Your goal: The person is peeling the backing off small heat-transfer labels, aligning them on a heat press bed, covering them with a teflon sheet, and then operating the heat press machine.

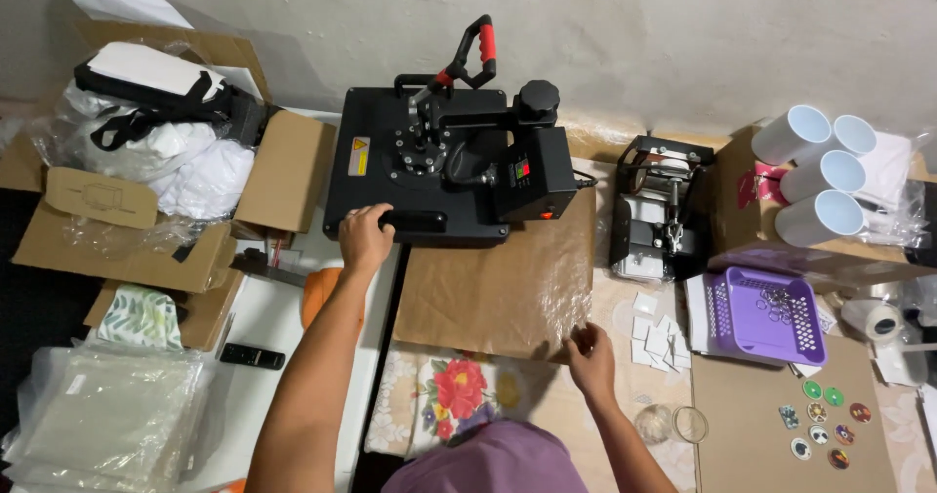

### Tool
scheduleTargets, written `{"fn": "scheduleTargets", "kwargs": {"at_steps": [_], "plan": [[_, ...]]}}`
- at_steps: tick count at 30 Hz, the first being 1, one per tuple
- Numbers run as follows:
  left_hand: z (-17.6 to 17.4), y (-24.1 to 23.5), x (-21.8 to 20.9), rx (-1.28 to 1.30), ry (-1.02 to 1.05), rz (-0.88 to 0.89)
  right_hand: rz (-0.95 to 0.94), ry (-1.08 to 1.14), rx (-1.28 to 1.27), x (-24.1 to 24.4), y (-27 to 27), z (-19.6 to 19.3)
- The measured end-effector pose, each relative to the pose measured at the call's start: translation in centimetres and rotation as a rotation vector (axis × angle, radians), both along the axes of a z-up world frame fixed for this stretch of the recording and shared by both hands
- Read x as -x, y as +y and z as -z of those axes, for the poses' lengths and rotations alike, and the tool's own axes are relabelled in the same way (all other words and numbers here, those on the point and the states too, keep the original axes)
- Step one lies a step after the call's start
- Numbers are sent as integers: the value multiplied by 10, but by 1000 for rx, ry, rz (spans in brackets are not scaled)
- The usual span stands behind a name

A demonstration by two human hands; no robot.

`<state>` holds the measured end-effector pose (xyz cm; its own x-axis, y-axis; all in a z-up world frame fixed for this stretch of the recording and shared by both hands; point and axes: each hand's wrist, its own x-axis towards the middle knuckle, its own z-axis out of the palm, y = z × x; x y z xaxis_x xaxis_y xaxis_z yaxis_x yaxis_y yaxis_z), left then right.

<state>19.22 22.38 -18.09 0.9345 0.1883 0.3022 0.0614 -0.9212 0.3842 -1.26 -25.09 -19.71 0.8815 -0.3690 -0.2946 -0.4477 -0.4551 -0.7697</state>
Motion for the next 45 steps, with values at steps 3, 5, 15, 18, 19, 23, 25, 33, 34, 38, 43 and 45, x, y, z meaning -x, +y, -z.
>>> {"fn": "scheduleTargets", "kwargs": {"at_steps": [3, 5, 15, 18, 19, 23, 25, 33, 34, 38, 43, 45], "plan": [[-12, 11, -19, 59, -46, 37, 116, 96, -69, 1, -7, -21], [-13, 14, -32, 73, 3, -2, 150, 125, -53, 0, -8, -24], [11, -2, 33, 217, 118, -189, 303, 230, -40, 8, -21, 3], [4, -21, 119, 305, 622, -135, 357, 205, -118, 12, -22, 1], [34, -23, 139, 302, 622, -129, 362, 203, -120, 11, -24, 7], [89, -36, 209, 679, 545, -162, 394, 170, -183, 15, -27, 17], [83, -43, 220, 726, 533, -227, 383, 237, -141, 15, -24, 10], [106, -43, 191, 718, 559, -270, 406, 65, -60, 1, -55, 106], [96, -45, 180, 719, 561, -275, 402, 69, -59, -9, -54, 94], [45, -57, 139, 813, 457, -256, 361, -134, -182, -56, -62, 55], [-67, -68, 153, 971, 261, -242, 369, -335, -419, -45, -32, -68], [-165, -85, 199, 1240, -63, -45, 413, -707, -747, 5, -8, -146]]}}
